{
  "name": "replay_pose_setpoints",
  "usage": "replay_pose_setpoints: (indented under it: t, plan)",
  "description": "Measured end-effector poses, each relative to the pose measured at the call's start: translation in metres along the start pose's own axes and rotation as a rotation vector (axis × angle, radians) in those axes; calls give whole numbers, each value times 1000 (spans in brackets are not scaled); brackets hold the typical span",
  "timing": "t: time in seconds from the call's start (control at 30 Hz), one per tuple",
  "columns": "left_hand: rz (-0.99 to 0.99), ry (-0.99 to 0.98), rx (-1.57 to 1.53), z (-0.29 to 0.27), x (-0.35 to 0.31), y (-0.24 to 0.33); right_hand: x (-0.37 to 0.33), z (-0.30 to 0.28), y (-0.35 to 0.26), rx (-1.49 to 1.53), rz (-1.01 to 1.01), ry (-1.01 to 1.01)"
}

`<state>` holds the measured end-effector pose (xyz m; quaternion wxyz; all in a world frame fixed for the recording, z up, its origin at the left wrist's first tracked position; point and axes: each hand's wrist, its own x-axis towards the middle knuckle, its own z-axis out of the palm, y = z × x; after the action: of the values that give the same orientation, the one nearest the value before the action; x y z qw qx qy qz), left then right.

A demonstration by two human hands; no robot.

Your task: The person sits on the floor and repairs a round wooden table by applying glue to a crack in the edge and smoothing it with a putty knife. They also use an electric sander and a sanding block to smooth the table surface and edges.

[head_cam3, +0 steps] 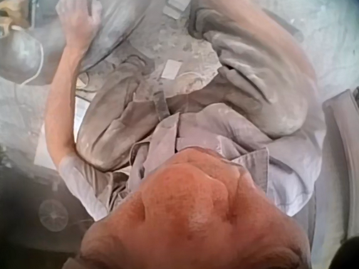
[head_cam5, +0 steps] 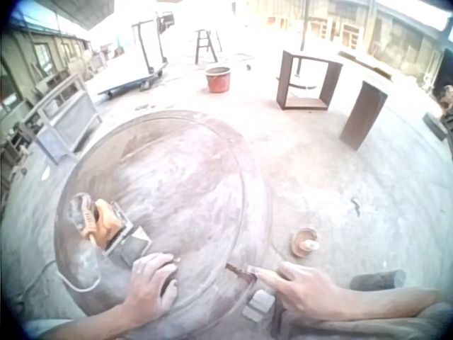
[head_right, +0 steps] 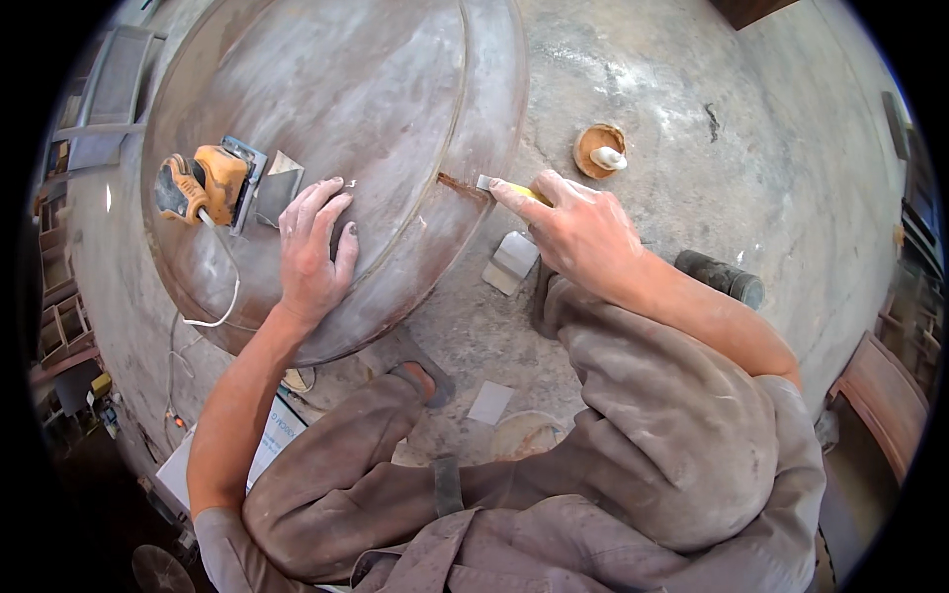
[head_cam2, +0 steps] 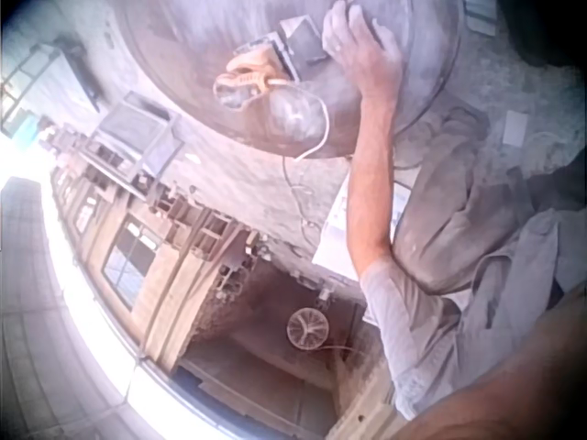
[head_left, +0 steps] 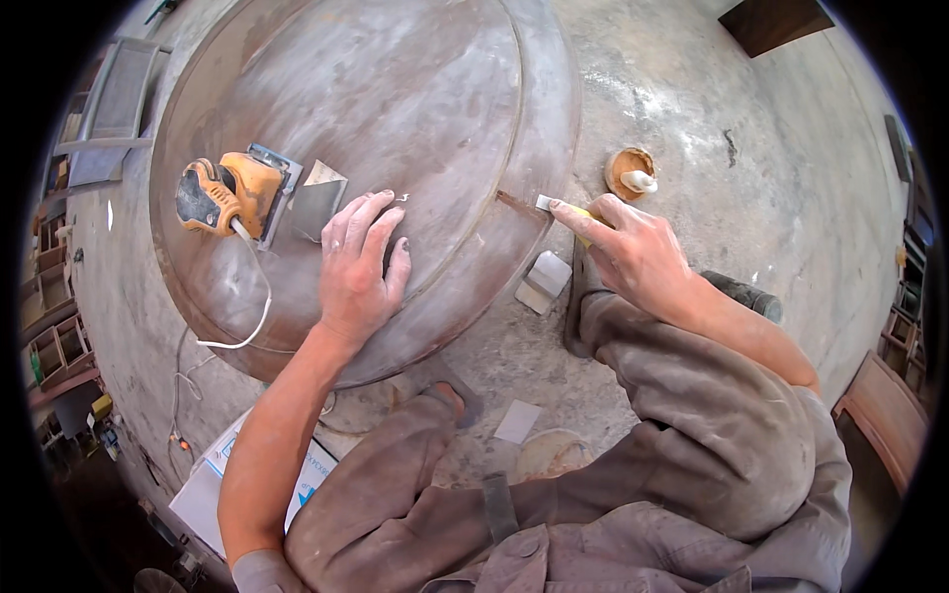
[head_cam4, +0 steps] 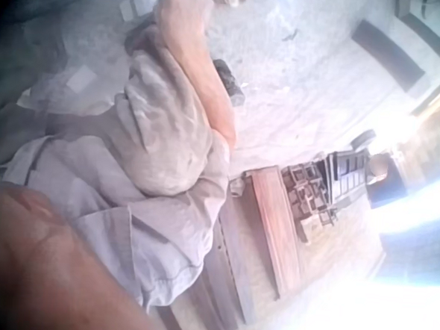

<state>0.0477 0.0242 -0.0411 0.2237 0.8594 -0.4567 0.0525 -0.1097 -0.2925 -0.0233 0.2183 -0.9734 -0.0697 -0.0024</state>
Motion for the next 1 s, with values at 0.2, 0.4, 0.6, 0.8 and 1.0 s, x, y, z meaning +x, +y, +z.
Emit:
replay_pose_setpoints:
  t: [0.2,0.4,0.6,0.8,1.0]
  plan:
    - [10,1,26,-1,0,-2,1,1,1,-46,4,-4]
    - [-6,-1,3,1,-2,-1,6,0,-1,-54,-17,36]
    - [9,14,28,1,-1,-2,11,0,-4,-71,16,10]
    - [9,19,31,2,1,-1,9,2,-5,-56,11,50]
    - [7,13,34,2,0,-2,13,4,-4,-73,7,33]
